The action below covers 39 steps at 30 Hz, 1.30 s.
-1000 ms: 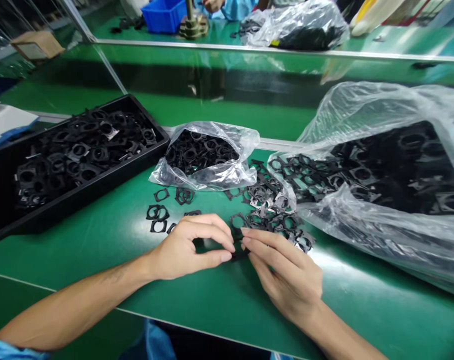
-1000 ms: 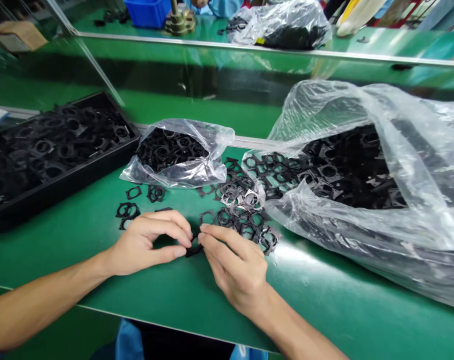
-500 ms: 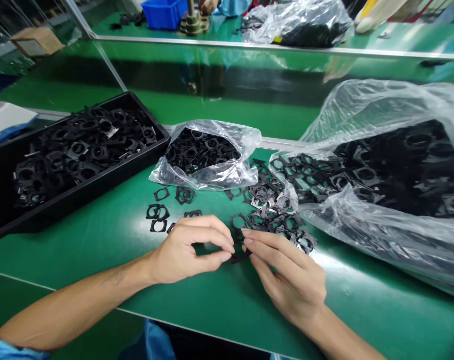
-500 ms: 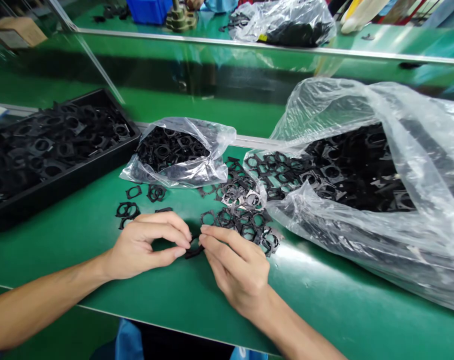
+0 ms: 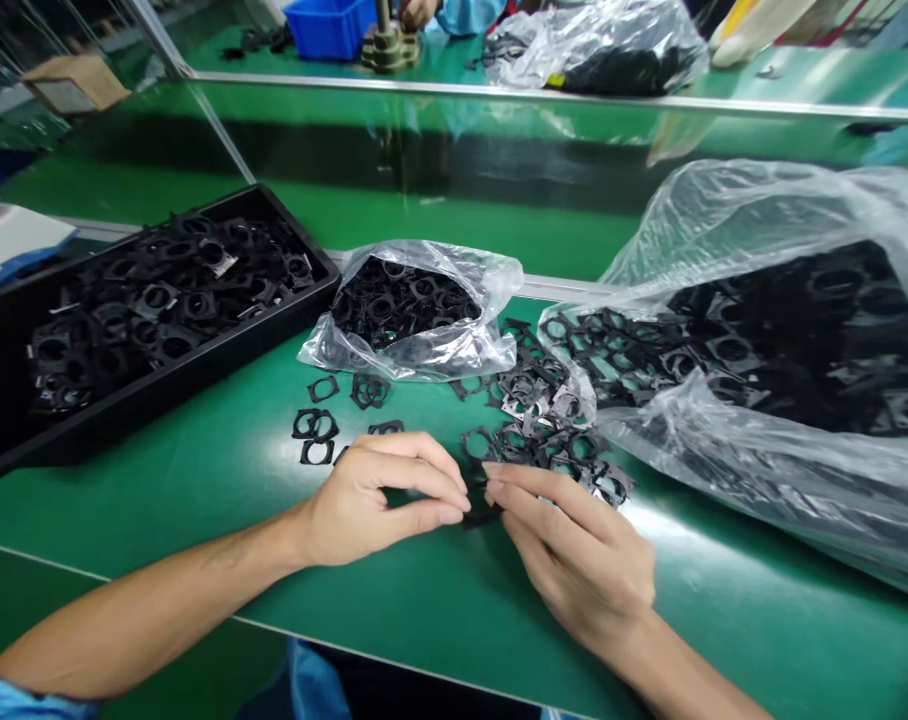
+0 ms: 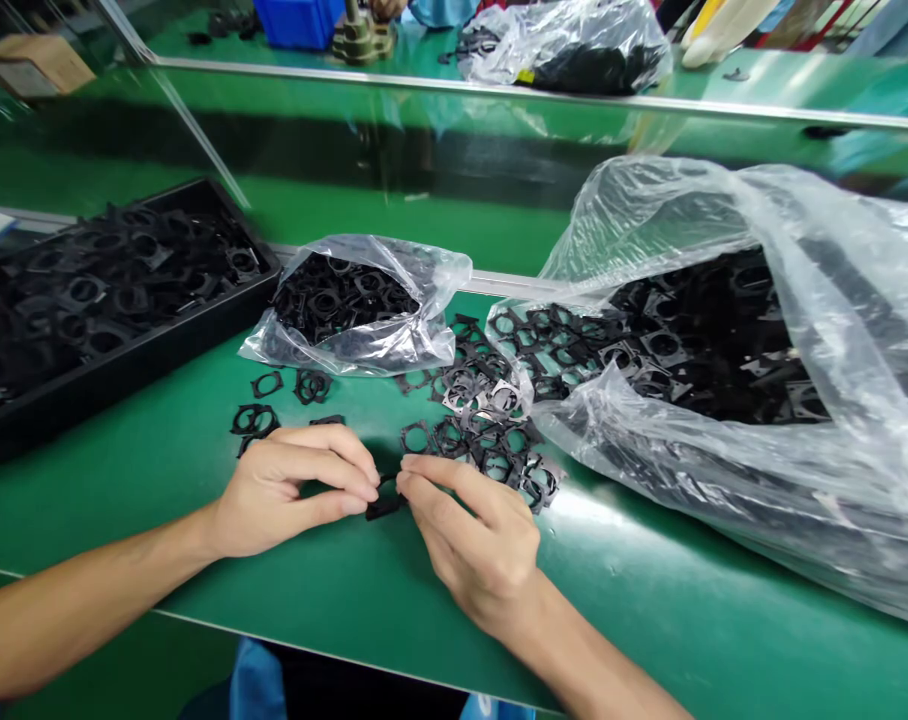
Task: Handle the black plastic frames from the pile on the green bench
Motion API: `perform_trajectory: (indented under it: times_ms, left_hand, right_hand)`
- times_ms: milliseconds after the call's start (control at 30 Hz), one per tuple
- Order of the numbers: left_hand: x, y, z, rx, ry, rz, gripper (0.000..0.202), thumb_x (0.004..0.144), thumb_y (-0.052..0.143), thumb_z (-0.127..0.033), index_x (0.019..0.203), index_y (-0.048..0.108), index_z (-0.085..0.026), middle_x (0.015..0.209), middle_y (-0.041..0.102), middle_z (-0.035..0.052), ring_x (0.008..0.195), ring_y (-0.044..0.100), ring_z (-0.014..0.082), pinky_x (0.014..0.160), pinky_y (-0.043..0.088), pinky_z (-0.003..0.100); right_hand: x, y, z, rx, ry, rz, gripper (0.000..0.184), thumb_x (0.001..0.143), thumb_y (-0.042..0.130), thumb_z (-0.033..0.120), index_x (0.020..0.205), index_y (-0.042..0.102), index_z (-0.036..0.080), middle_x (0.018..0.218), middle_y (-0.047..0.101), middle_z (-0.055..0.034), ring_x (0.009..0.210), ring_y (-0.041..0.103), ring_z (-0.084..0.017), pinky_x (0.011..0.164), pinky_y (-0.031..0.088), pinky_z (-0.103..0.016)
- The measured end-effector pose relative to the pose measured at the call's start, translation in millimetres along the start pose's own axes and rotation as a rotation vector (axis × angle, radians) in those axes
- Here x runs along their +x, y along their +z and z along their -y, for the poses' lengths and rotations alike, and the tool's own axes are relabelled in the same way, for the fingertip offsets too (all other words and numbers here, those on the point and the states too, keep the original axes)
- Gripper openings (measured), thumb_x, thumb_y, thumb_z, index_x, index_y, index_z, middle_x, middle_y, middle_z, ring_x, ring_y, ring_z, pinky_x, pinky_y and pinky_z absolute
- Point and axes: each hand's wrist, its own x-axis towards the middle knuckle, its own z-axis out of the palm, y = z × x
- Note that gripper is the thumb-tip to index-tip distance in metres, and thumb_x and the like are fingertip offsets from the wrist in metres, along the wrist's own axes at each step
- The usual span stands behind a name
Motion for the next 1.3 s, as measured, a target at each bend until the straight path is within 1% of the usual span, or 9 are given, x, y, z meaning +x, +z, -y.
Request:
perform_trajectory:
  times_ms: [533, 667, 767, 833, 900, 967, 1033, 1133, 1300]
  left_hand:
    - [-1, 0.7, -1, 0.053, 0.036, -0.016, 0.008, 0.087, 0.073, -0.009, 0.089, 0.078, -0.016, 0.087, 0.078, 0.0073, 0.078, 0.074, 0.0153, 0.075, 0.061, 0.024]
    - [0, 0.7, 0, 0.108, 0.109, -0.039, 0.014, 0.088, 0.070, -0.009, 0.097, 0.077, -0.017, 0.092, 0.079, 0.0088, 0.082, 0.074, 0.0166, 0.077, 0.061, 0.026]
    - [-1, 2.0, 1, 0.142, 0.152, -0.067, 0.014, 0.087, 0.073, -0.010, 0.099, 0.076, -0.016, 0.094, 0.079, 0.0093, 0.084, 0.074, 0.0176, 0.079, 0.060, 0.028]
    - [-1, 3.7, 2, 0.131, 0.077, -0.085, 0.009, 0.087, 0.074, -0.011, 0.095, 0.075, -0.016, 0.089, 0.079, 0.0076, 0.082, 0.073, 0.0167, 0.079, 0.058, 0.027]
    - [-2, 5.8, 2, 0.072, -0.109, -0.106, 0.002, 0.089, 0.073, -0.015, 0.090, 0.074, -0.016, 0.083, 0.078, 0.0051, 0.077, 0.072, 0.0146, 0.074, 0.057, 0.024]
    - [-2, 7.8, 2, -0.031, -0.319, -0.124, 0.005, 0.090, 0.073, -0.019, 0.087, 0.073, -0.016, 0.079, 0.076, 0.0034, 0.072, 0.070, 0.0129, 0.069, 0.056, 0.021]
    - [-2, 9.5, 3, -0.142, -0.462, -0.140, 0.009, 0.089, 0.074, -0.023, 0.086, 0.071, -0.015, 0.077, 0.074, 0.0023, 0.070, 0.069, 0.0121, 0.066, 0.055, 0.019]
    - [-1, 10.9, 4, -0.249, -0.545, -0.142, 0.011, 0.087, 0.075, -0.025, 0.089, 0.072, -0.015, 0.077, 0.073, 0.0016, 0.070, 0.069, 0.0119, 0.067, 0.056, 0.020]
    - [0, 11.1, 5, -0.348, -0.566, -0.079, 0.015, 0.086, 0.078, -0.028, 0.090, 0.074, -0.014, 0.078, 0.076, 0.0032, 0.072, 0.073, 0.0147, 0.069, 0.059, 0.023]
  right_hand:
    - [1, -1, 3, 0.058, 0.058, 0.024, 0.024, 0.090, 0.065, 0.000, 0.101, 0.077, 0.019, 0.102, 0.081, -0.0106, 0.088, 0.080, -0.019, 0.076, 0.068, -0.025]
    - [4, -2, 2, 0.094, 0.123, 0.005, 0.027, 0.089, 0.063, 0.001, 0.101, 0.077, 0.022, 0.097, 0.081, -0.0077, 0.084, 0.079, -0.019, 0.074, 0.067, -0.027]
    - [6, -1, 1, 0.165, 0.186, 0.002, 0.023, 0.090, 0.065, 0.003, 0.098, 0.077, 0.022, 0.090, 0.080, -0.0062, 0.078, 0.078, -0.018, 0.071, 0.066, -0.027]
    - [7, 0, 1, 0.237, 0.259, 0.029, 0.017, 0.090, 0.068, 0.008, 0.092, 0.077, 0.021, 0.083, 0.079, -0.0050, 0.071, 0.075, -0.017, 0.067, 0.064, -0.026]
    - [8, 2, 1, 0.349, 0.403, 0.077, 0.009, 0.090, 0.071, 0.014, 0.088, 0.077, 0.021, 0.076, 0.078, -0.0039, 0.064, 0.074, -0.017, 0.062, 0.062, -0.025]
    - [9, 4, 1, 0.515, 0.589, 0.134, 0.004, 0.090, 0.074, 0.022, 0.088, 0.076, 0.020, 0.072, 0.078, -0.0035, 0.062, 0.075, -0.018, 0.059, 0.061, -0.025]
    - [10, 5, 1, 0.696, 0.754, 0.181, 0.011, 0.088, 0.076, 0.030, 0.092, 0.076, 0.019, 0.071, 0.079, -0.0041, 0.064, 0.078, -0.019, 0.060, 0.062, -0.025]
    - [11, 5, 0, 0.840, 0.903, 0.205, 0.023, 0.083, 0.081, 0.037, 0.094, 0.075, 0.017, 0.071, 0.081, -0.0052, 0.067, 0.080, -0.021, 0.063, 0.063, -0.026]
    - [11, 6, -1, 0.844, 0.956, 0.170, 0.028, 0.079, 0.084, 0.041, 0.091, 0.076, 0.017, 0.069, 0.080, -0.0053, 0.066, 0.079, -0.021, 0.065, 0.064, -0.028]
